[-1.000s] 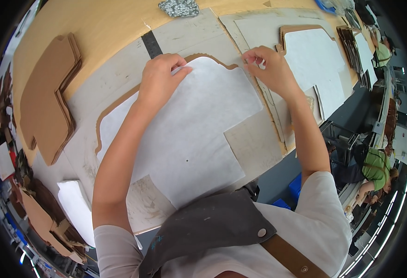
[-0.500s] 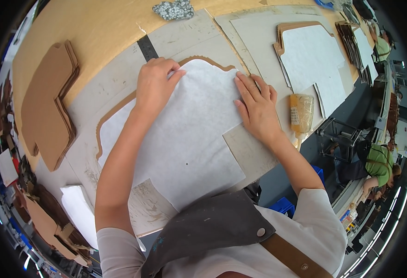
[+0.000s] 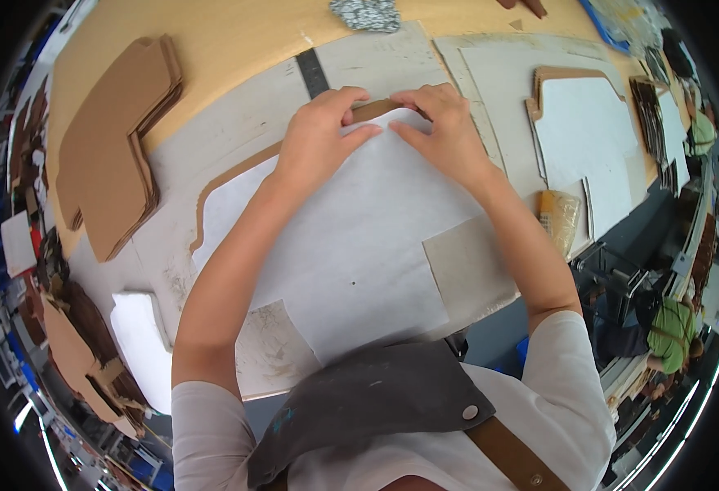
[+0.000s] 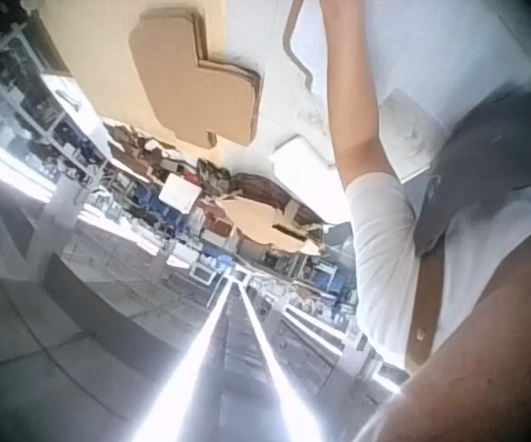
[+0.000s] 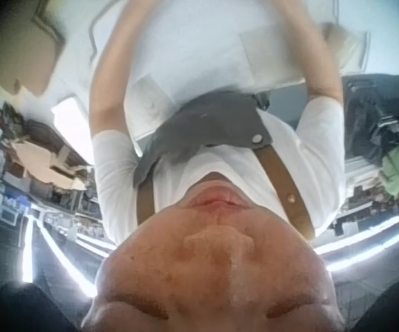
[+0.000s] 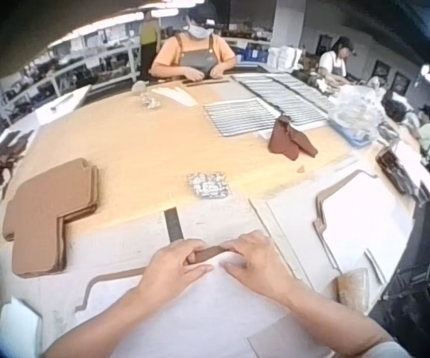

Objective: Applying glue and assembling leather and fabric components for a product.

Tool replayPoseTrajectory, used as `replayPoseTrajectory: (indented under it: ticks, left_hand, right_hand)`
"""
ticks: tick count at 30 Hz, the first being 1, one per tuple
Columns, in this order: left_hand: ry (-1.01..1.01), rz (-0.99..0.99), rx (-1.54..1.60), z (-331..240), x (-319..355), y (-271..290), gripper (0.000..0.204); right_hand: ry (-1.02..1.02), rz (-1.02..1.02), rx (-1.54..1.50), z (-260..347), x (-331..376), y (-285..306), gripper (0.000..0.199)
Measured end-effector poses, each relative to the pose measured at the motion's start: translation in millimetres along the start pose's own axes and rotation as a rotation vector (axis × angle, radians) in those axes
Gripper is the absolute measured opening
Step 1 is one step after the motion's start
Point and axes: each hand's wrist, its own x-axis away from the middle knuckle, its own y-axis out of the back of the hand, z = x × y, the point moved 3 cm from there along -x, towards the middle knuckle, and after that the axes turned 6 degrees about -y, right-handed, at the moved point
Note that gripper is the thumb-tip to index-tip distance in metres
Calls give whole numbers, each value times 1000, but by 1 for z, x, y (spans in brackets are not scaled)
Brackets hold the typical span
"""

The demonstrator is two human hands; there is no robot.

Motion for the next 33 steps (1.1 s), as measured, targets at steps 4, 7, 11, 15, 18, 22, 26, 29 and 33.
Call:
replayPoseTrajectory:
  ticks: [4,7,11,15,18,22,26,29,33]
  left_hand:
    - [64,89,-8,2,21,25,35]
    - [30,93,-57,16,49,49,35]
    - [95,89,-165,26,89,87,33]
    - [128,50,-341,31,126,120,25]
    - [263,-25,-282,41,140,129,19]
    - [393,-209,-123,58,148,122,13]
    - [339,-271,-190,57,145,118,9]
    - [346,-286,-214,59,145,115,8]
    - [312,-306,-249,58,145,114,9]
  right_hand:
    - [50,69,-147,2,-10,5,11]
    - [85,53,-209,12,-5,19,8]
    - [29,71,-287,12,9,28,9]
    - [110,90,-233,6,14,28,10]
    - [-14,82,-293,1,10,19,9]
    - [21,23,-188,2,-4,4,8]
    - [65,-18,-41,1,-10,-3,9]
    - [58,-39,-17,0,-10,-5,8]
    - [68,-68,20,-1,-10,-8,7]
